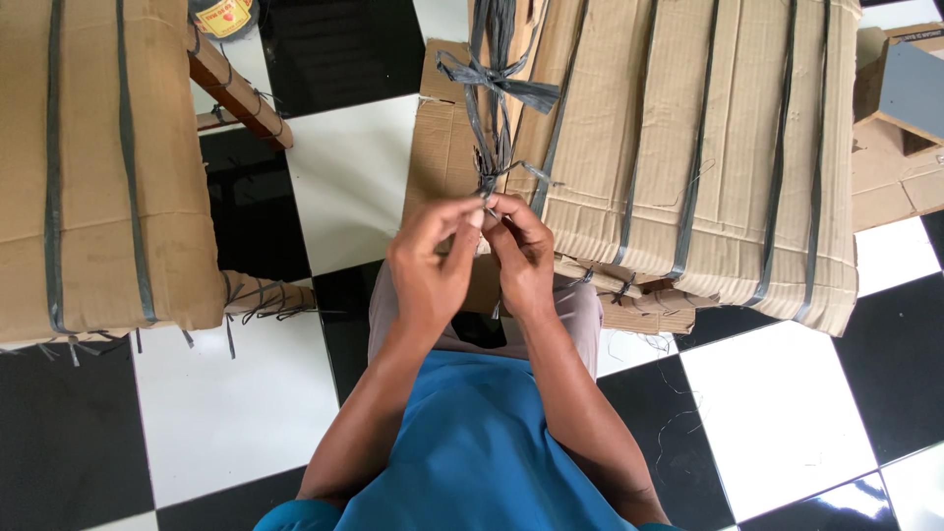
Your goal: Untying plastic straps from cardboard-wrapped furniture and manipulating metal hardware on a wooden component.
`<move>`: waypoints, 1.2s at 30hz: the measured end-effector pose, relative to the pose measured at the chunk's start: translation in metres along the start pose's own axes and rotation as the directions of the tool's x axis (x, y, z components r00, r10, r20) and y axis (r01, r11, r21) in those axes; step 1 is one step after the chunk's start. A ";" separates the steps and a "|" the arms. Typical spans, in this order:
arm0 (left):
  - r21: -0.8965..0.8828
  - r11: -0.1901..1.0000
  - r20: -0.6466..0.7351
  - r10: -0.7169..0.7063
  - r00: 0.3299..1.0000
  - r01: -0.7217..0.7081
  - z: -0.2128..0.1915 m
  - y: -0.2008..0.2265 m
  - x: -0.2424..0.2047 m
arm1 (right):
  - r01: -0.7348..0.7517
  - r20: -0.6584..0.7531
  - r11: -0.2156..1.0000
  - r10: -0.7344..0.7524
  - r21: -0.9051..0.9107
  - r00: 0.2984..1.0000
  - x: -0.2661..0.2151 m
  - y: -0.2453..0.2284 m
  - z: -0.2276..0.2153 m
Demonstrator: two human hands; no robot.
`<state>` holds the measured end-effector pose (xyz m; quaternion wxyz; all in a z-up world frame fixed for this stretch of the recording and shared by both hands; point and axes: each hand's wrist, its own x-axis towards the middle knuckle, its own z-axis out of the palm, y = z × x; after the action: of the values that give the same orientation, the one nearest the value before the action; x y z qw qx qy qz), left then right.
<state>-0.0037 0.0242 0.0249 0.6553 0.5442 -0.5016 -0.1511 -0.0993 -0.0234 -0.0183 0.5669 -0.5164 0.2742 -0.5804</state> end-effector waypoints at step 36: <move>-0.374 0.926 -0.227 -0.039 0.973 -0.051 0.037 -0.040 0.033 | 0.059 -0.064 0.881 -0.101 -0.470 0.993 -0.015 0.026 -0.018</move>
<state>-0.0052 -0.0358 0.0036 0.8019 0.4202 -0.3853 -0.1785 -0.1089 -0.0198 -0.0515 0.3892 -0.6228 0.4086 -0.5420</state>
